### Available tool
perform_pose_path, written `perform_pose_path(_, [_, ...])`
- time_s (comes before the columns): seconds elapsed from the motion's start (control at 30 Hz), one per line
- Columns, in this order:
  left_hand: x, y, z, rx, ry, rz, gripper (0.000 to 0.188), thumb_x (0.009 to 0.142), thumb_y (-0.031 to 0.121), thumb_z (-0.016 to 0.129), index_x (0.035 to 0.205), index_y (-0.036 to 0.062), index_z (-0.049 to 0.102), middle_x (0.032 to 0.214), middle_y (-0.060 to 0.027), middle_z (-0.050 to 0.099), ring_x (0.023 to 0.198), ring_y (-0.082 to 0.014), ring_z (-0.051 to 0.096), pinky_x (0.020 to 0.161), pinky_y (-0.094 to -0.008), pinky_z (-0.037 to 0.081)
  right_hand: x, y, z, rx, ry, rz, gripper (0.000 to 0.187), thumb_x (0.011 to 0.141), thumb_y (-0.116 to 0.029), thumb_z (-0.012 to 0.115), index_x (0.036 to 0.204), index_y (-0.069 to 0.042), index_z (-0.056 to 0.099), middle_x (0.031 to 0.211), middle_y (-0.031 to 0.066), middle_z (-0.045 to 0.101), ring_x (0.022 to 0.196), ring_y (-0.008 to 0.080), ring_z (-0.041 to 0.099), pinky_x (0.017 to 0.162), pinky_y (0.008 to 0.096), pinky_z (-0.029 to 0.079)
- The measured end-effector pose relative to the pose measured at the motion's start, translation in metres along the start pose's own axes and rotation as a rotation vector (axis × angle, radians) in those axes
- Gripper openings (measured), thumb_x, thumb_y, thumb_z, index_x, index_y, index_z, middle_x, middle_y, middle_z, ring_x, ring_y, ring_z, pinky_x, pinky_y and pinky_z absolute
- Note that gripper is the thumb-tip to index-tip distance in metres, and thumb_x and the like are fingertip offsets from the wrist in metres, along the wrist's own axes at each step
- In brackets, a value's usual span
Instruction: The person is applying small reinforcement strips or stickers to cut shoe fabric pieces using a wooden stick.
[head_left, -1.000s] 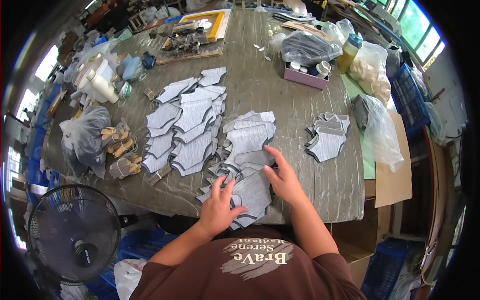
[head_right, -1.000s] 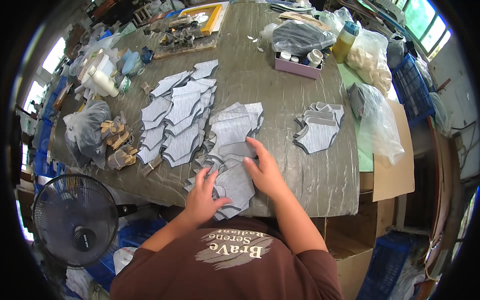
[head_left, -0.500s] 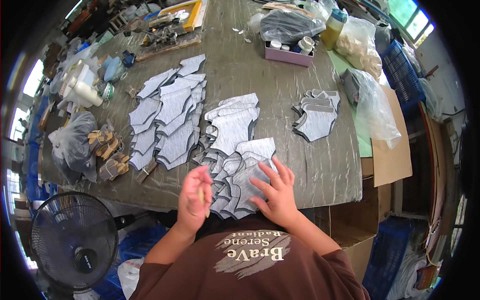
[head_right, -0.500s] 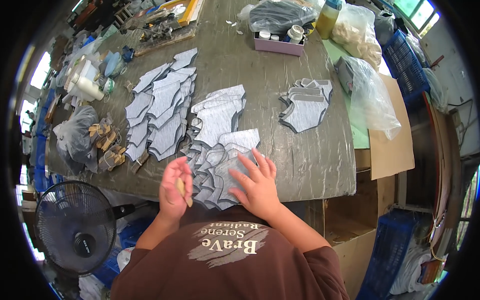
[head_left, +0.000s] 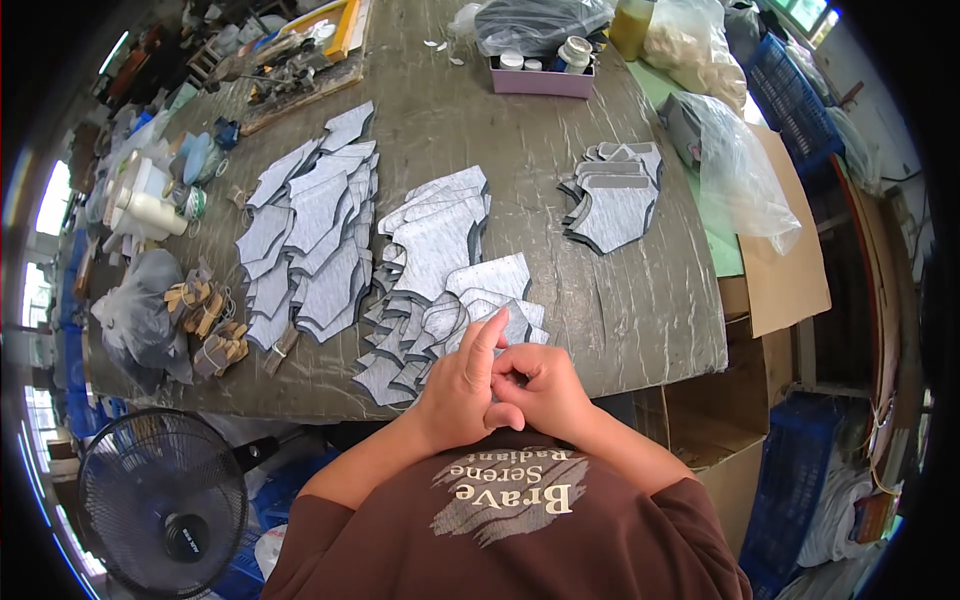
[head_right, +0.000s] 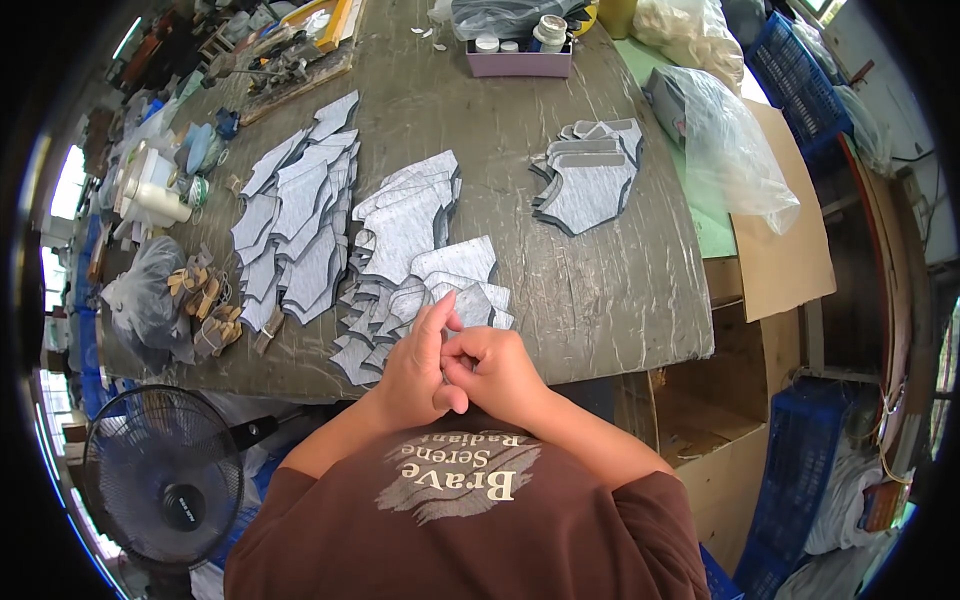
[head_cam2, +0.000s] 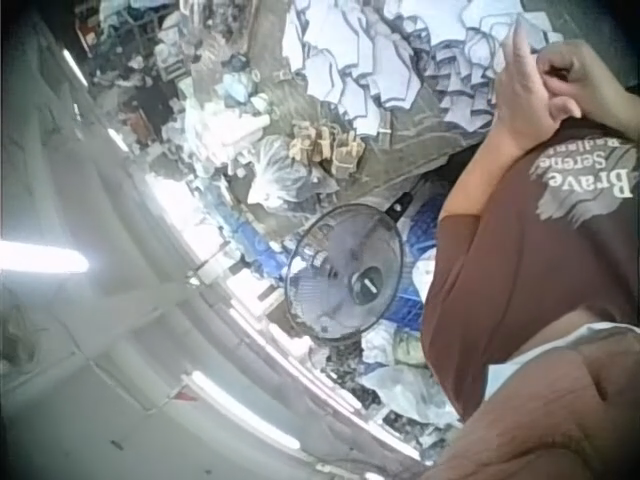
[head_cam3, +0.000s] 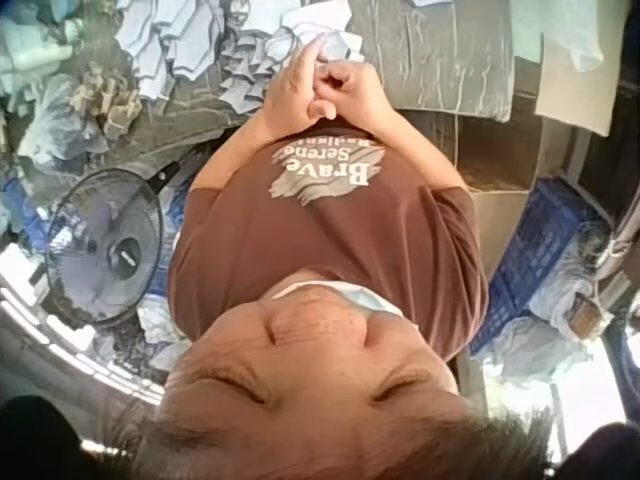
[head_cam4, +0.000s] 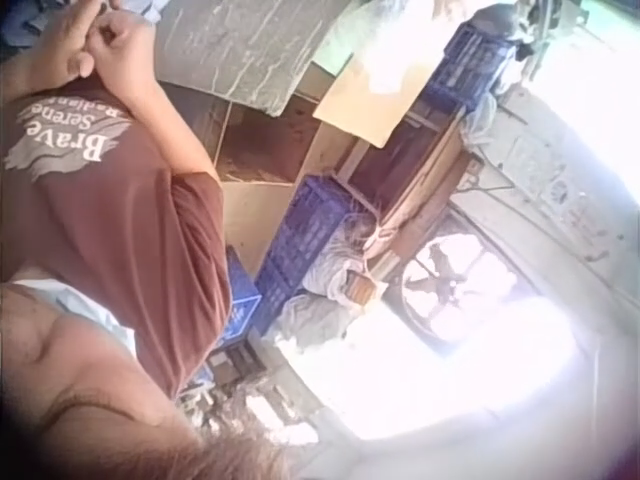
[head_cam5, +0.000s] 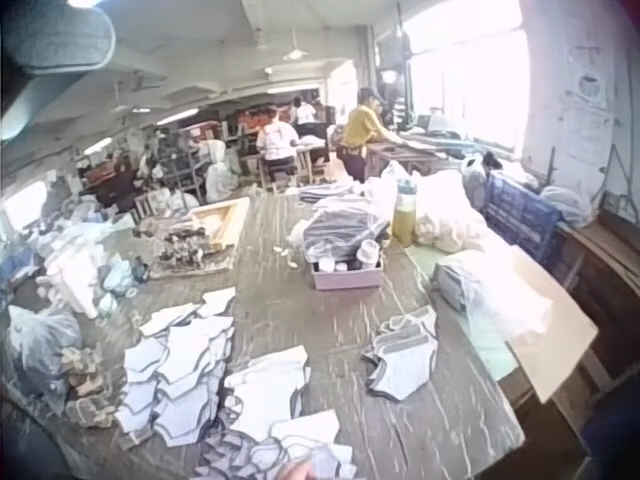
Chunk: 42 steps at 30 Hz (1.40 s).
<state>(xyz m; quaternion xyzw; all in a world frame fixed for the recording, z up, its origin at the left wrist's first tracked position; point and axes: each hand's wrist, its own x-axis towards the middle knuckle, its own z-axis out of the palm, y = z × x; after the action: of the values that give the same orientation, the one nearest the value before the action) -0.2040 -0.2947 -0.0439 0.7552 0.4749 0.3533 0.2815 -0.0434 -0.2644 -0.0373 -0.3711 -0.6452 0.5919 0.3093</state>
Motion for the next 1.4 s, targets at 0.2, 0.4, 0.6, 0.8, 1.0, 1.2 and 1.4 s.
perform_pose_path(0.2, [-0.001,-0.002,0.006,-0.661,-0.032,-0.23,0.115,0.07,0.081,0.048,0.145,0.0007,0.015,0.128,-0.0169,0.039,0.092,-0.0202,0.057,0.079,-0.0298,0.048,0.006,0.007,-0.006,0.397,-0.103,0.258,0.006,0.081,-0.003,0.067,0.084,0.002,0.067,0.077,0.0012,0.065,0.071,0.0038,0.057,0.064,0.0203,0.048])
perform_pose_path(0.4, [0.005,0.001,-0.008,-0.861,-0.065,-0.401,0.105,0.075,0.079,0.044,0.14,-0.0018,0.028,0.124,-0.0097,0.046,0.08,-0.0086,0.052,0.067,-0.0222,0.045,0.009,0.008,-0.007,0.67,-0.142,0.297,0.001,0.082,0.003,0.063,0.083,0.002,0.063,0.081,0.0077,0.066,0.075,0.0119,0.063,0.069,0.0234,0.05])
perform_pose_path(0.6, [0.012,0.001,-0.02,-0.748,-0.082,-0.491,0.05,0.1,0.041,0.037,0.123,-0.0022,0.05,0.107,-0.0076,0.058,0.061,-0.0048,0.05,0.053,-0.0191,0.041,0.009,0.02,-0.011,1.1,-0.221,0.346,0.005,0.087,-0.004,0.062,0.087,0.001,0.063,0.079,0.0073,0.064,0.07,0.0128,0.061,0.065,0.0235,0.048])
perform_pose_path(0.8, [0.021,0.015,-0.037,0.008,0.221,-0.006,0.028,0.081,0.005,0.065,0.108,0.0029,0.062,0.103,-0.0094,0.059,0.061,-0.0138,0.056,0.056,-0.0247,0.045,0.011,0.018,-0.012,1.072,-0.199,0.245,0.007,0.092,-0.003,0.049,0.087,-0.003,0.054,0.088,0.0053,0.057,0.081,0.012,0.055,0.075,0.0249,0.044])
perform_pose_path(1.0, [0.018,0.018,-0.043,0.095,0.008,0.101,0.018,0.068,0.006,0.076,0.082,0.0077,0.065,0.091,-0.0061,0.06,0.07,-0.0231,0.059,0.06,-0.0318,0.048,0.01,0.016,-0.003,1.045,-0.219,0.262,0.007,0.09,-0.001,0.047,0.088,-0.002,0.054,0.116,0.0132,0.055,0.087,0.0106,0.049,0.071,0.0236,0.041])
perform_pose_path(1.2, [0.009,0.02,-0.03,0.106,0.071,0.075,0.015,0.071,0.008,0.073,0.08,0.0074,0.06,0.086,-0.0038,0.059,0.073,-0.0237,0.059,0.059,-0.0328,0.049,0.009,0.022,-0.007,0.892,-0.257,0.291,0.008,0.091,-0.003,0.046,0.089,-0.002,0.053,0.118,0.0141,0.056,0.072,0.0027,0.048,0.06,0.0175,0.038])
perform_pose_path(1.4, [-0.002,0.006,-0.038,0.077,0.097,0.146,0.019,0.067,0.002,0.076,0.079,0.006,0.061,0.08,-0.0061,0.059,0.063,-0.0229,0.055,0.055,-0.0299,0.045,0.02,-0.002,-0.007,1.184,0.17,0.378,0.01,0.09,-0.002,0.047,0.085,-0.002,0.055,0.085,0.0124,0.062,0.067,0.0192,0.059,0.068,0.0326,0.05])
